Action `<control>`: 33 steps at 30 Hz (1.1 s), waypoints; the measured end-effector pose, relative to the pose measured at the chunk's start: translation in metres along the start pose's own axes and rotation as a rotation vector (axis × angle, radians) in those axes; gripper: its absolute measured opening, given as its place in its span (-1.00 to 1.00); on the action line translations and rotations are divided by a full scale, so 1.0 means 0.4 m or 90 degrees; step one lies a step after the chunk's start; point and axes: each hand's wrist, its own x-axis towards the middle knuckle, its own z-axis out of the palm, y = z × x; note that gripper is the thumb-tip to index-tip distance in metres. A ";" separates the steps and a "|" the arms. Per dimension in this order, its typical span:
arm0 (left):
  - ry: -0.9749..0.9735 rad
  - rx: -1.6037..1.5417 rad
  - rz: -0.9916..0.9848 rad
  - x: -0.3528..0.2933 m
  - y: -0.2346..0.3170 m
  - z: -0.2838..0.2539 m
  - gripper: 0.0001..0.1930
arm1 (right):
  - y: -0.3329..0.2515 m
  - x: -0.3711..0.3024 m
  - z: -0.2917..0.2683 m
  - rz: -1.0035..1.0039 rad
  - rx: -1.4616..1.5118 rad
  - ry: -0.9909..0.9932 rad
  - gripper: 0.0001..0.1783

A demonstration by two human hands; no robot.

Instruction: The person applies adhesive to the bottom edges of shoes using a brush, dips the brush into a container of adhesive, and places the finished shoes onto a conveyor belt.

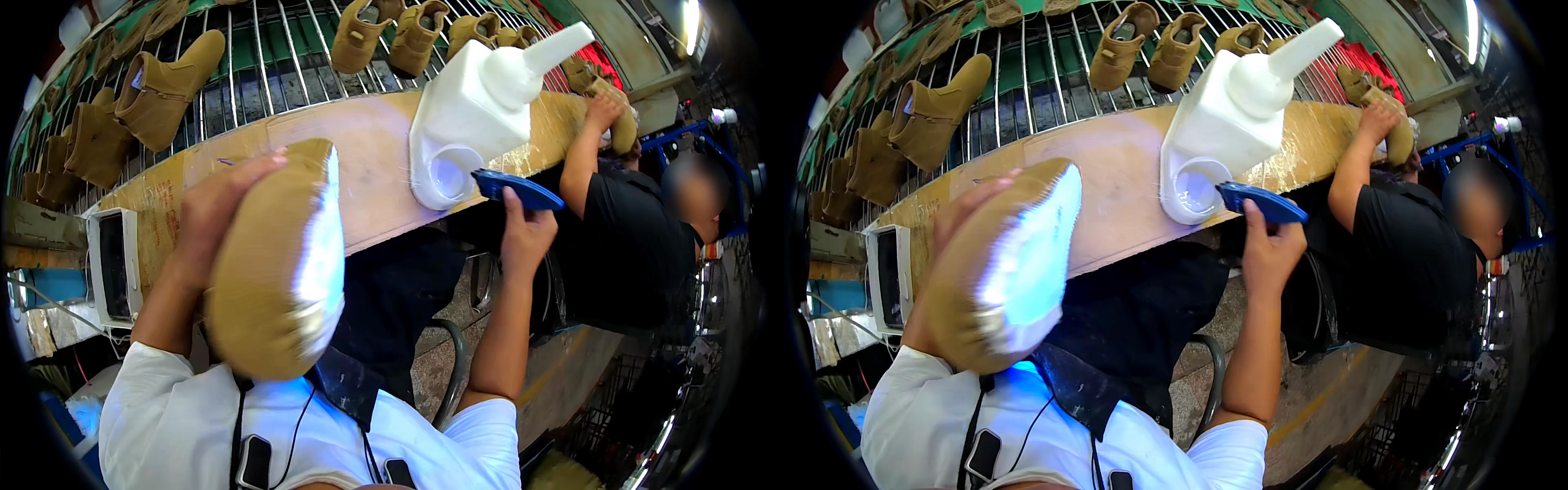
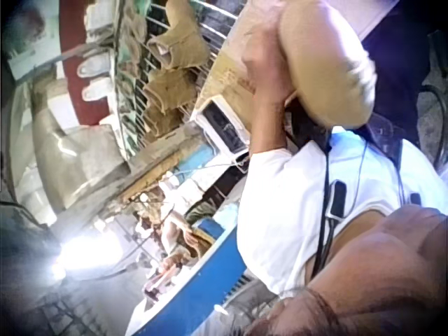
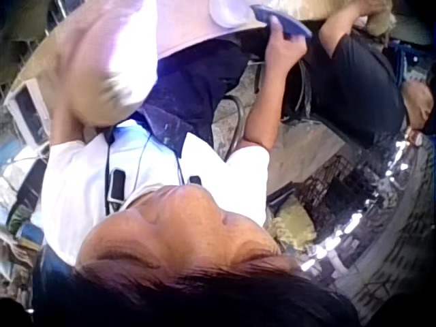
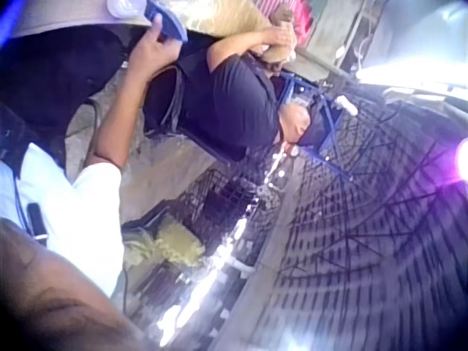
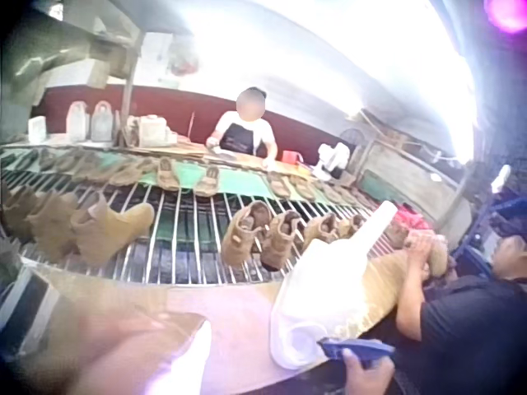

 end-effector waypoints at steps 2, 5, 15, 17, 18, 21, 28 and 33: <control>-0.051 0.058 0.037 0.020 0.020 0.024 -0.40 | -0.018 0.016 0.016 -0.072 -0.173 -0.095 -0.84; -0.088 0.051 0.010 0.019 0.039 0.030 -0.39 | -0.024 0.044 0.065 -0.322 -0.410 -0.158 -0.81; -0.069 0.088 0.036 -0.020 0.039 0.029 -0.34 | -0.028 0.093 0.094 0.070 -0.469 -0.301 -0.74; -0.071 0.104 0.034 -0.028 0.039 0.027 -0.35 | 0.011 0.093 0.072 0.134 -0.259 -0.268 -0.72; -0.073 0.112 0.033 -0.031 0.037 0.028 -0.35 | 0.033 0.074 0.068 0.117 -0.159 -0.203 -0.72; -0.090 0.123 0.021 -0.035 0.037 0.025 -0.36 | 0.044 0.029 0.081 0.023 -0.040 -0.113 -0.82; -0.083 0.126 0.046 -0.036 0.028 0.027 -0.38 | 0.040 0.029 0.037 -0.021 -0.026 -0.305 -0.87; -0.086 0.114 0.047 -0.046 0.032 0.028 -0.39 | 0.064 0.002 0.021 0.066 0.029 -0.165 -0.84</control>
